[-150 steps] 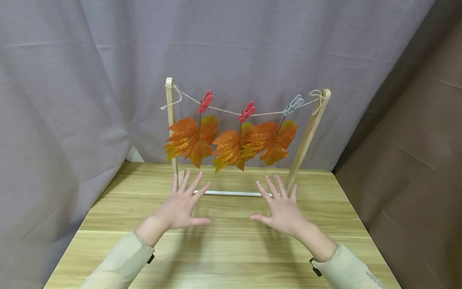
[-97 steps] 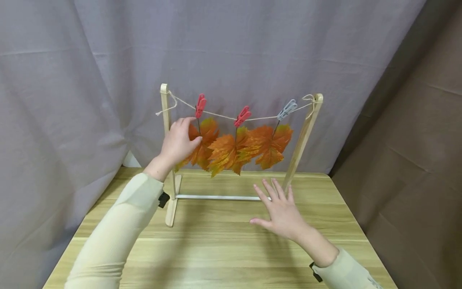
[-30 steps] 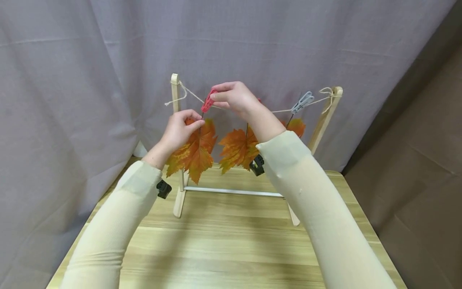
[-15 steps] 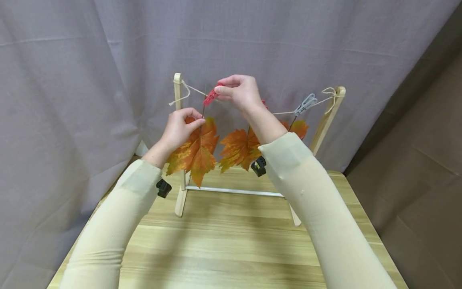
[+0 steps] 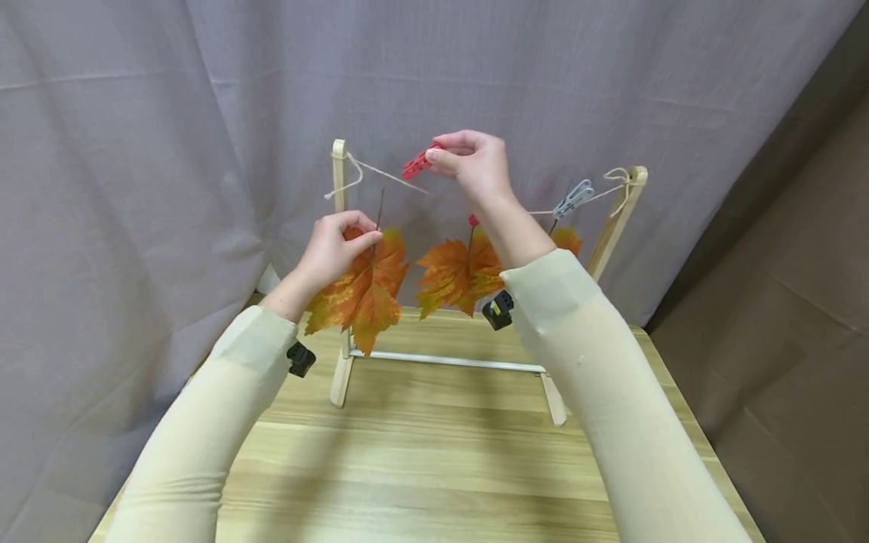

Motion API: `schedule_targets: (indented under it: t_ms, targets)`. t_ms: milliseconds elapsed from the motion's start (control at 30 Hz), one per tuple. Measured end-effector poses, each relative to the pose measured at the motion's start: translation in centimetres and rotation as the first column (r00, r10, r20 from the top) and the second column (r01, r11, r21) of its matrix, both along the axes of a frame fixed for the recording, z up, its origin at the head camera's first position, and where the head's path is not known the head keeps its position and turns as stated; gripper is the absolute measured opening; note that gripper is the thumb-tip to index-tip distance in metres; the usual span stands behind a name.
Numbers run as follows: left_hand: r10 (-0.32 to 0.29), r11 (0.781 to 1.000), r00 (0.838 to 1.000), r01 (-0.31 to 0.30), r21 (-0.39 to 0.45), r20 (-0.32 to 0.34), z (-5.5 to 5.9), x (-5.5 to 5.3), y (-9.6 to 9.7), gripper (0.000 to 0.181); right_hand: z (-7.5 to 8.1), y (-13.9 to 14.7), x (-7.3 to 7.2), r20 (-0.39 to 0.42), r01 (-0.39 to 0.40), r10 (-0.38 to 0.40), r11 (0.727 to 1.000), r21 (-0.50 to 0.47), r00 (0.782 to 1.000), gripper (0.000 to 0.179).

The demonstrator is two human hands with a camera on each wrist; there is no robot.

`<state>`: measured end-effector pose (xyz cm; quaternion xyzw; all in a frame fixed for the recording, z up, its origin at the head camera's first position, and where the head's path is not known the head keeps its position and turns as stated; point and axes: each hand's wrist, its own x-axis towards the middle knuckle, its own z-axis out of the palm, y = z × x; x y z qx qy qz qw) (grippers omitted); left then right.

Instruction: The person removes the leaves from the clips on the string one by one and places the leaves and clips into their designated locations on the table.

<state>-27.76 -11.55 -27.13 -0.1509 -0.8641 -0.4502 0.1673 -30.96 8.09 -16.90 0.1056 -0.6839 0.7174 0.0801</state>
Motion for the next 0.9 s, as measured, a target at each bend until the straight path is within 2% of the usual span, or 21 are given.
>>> schedule_targets:
  t_ms: [133, 333, 500, 600, 700, 800, 900]
  targets:
    - [-0.008, 1.0, 1.0, 0.008, 0.011, -0.008, -0.5, 0.3, -0.8, 0.015, 0.1, 0.7, 0.4, 0.001, -0.019, 0.019, 1.0, 0.002, 1.0, 0.03]
    - [-0.028, 0.999, 1.0, 0.028, 0.015, -0.008, -1.4, 0.8, -2.1, 0.016, 0.0, 2.0, 1.6, 0.031, -0.025, 0.023, 0.996, 0.083, 0.999, 0.029]
    - [-0.042, 0.998, 0.999, 0.041, 0.039, 0.015, -1.9, 1.1, -2.6, 0.017, -0.3, 3.1, 2.7, 0.004, -0.048, 0.048, 0.989, 0.142, 0.999, 0.025]
    - [-0.054, 0.996, 0.998, 0.052, 0.068, 0.029, -2.4, 1.2, -2.7, 0.019, -0.9, 3.9, 3.6, -0.005, -0.1, 0.102, 0.983, 0.156, 0.995, 0.023]
    - [-0.066, 0.995, 0.997, 0.064, 0.077, 0.034, -2.9, 1.2, -2.9, 0.02, -2.0, 5.0, 4.4, -0.01, -0.212, 0.214, 0.972, 0.106, 0.977, 0.02]
    - [-0.063, 0.997, 0.998, 0.062, 0.041, 0.028, -3.3, 1.4, -3.2, 0.017, -3.1, 6.2, 5.1, -0.009, -0.3, 0.301, 0.952, 0.06, 0.954, 0.017]
    - [-0.058, 0.998, 0.997, 0.059, -0.007, 0.041, -3.7, 1.7, -3.6, 0.015, -4.0, 7.4, 5.6, 0.005, -0.319, 0.32, 0.945, 0.07, 0.947, 0.021]
